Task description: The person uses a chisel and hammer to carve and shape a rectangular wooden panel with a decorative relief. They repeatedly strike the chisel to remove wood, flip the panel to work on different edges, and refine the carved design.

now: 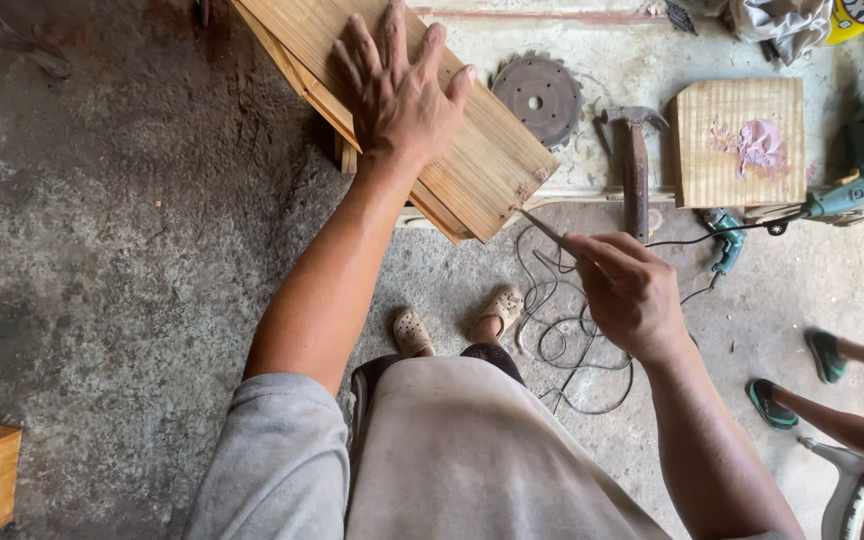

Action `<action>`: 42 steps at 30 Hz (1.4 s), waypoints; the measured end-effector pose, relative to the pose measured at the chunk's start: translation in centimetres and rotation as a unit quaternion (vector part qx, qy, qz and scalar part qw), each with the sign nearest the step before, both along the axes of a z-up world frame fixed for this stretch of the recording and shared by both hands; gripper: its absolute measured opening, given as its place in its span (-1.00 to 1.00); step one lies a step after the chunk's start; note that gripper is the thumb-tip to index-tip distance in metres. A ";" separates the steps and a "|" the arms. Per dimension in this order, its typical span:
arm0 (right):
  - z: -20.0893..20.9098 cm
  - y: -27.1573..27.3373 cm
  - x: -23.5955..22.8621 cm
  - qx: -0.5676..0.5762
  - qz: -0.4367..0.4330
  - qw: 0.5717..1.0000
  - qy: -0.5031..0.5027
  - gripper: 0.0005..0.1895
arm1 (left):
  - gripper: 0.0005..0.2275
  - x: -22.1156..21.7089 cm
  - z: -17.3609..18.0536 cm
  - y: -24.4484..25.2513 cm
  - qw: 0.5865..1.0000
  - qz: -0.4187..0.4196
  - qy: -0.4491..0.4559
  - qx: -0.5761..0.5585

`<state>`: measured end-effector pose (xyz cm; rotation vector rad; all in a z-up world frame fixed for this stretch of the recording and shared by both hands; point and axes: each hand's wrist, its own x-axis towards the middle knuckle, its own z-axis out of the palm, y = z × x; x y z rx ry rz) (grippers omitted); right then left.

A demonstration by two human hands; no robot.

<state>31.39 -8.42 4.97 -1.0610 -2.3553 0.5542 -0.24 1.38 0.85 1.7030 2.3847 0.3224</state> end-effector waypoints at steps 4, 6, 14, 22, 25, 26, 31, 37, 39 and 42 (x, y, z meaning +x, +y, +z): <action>0.8 -0.6 -0.8 0.042 0.017 0.996 -0.072 -0.78 | -0.37 0.0 0.1 0.3 1.000 -0.001 -0.009 0.002; 1.3 -1.1 -1.0 0.044 -0.002 0.990 -0.133 -0.77 | -0.37 0.0 -0.1 0.1 1.000 -0.002 -0.007 -0.005; 3.1 -1.5 -1.7 0.051 0.019 0.979 -0.195 -0.68 | -0.35 0.1 0.0 0.5 1.000 0.000 -0.005 -0.003; 3.6 -1.1 -2.4 -0.048 -0.024 0.970 -0.236 -0.67 | -0.35 0.2 0.4 0.6 1.000 -0.001 0.000 -0.027; 3.4 -2.0 -3.2 -0.013 0.011 0.966 -0.258 -0.54 | -0.35 0.0 0.0 0.0 0.999 0.006 -0.007 -0.041; 3.4 -2.2 -3.3 0.002 0.018 0.963 -0.267 -0.48 | -0.34 0.1 0.0 0.2 0.999 0.006 -0.006 -0.037; 4.4 -2.0 -3.2 -0.021 0.032 0.956 -0.289 -0.41 | -0.36 0.1 0.0 0.4 1.000 0.004 -0.009 -0.010; 4.5 -0.6 -1.4 -0.048 0.002 0.986 -0.162 -0.69 | -0.37 0.1 -0.2 0.2 1.000 -0.006 -0.006 0.022; 3.7 -0.9 -1.1 -0.037 -0.014 0.988 -0.147 -0.70 | -0.39 0.0 -0.4 -0.1 1.000 -0.002 -0.013 0.018; 2.4 -1.4 -0.8 -0.025 -0.012 0.993 -0.119 -0.72 | -0.37 0.0 -0.6 0.2 1.000 -0.007 -0.009 0.028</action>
